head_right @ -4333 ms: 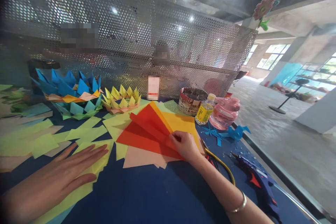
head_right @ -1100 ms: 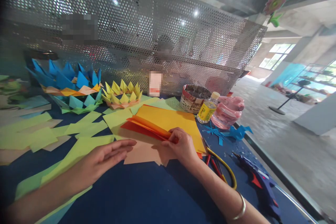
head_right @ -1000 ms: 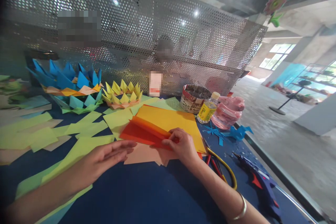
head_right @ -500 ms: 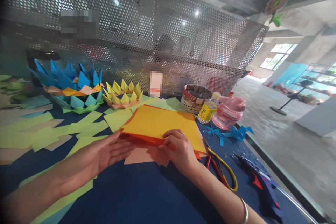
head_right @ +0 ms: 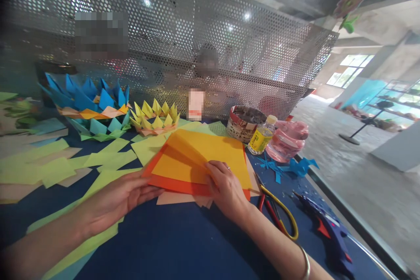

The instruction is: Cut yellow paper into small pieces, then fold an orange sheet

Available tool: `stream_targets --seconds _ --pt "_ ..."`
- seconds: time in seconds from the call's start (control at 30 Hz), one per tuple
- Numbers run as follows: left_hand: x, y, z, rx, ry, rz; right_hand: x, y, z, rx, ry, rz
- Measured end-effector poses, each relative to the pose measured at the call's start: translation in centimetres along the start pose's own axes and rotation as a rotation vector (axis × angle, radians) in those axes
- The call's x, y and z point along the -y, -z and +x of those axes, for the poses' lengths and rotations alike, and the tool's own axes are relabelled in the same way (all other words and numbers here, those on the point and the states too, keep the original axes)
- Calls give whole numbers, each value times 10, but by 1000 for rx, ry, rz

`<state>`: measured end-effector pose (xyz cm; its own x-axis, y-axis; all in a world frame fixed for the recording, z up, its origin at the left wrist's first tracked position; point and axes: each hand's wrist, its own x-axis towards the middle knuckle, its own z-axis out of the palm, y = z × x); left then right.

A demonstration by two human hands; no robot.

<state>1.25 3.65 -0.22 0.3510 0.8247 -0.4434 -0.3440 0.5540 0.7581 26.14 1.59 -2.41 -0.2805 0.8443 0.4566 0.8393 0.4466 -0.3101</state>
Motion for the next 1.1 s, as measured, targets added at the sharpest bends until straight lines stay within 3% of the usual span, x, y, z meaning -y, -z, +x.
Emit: stream_targets --seconds 0.23,0.47,0.8,0.93,1.1 --pt "5 0 0 1 -30 97 4 0 4 180 14 -235" --pt "3 -2 -3 -31 -39 167 -3 -4 4 193 169 -385" --pt "0 -1 -5 -9 -70 148 -6 6 4 149 221 -366" --pt "-1 2 -4 11 -112 151 5 8 7 169 223 -244" --pt "-3 6 0 111 -192 113 13 4 6 169 214 -235"
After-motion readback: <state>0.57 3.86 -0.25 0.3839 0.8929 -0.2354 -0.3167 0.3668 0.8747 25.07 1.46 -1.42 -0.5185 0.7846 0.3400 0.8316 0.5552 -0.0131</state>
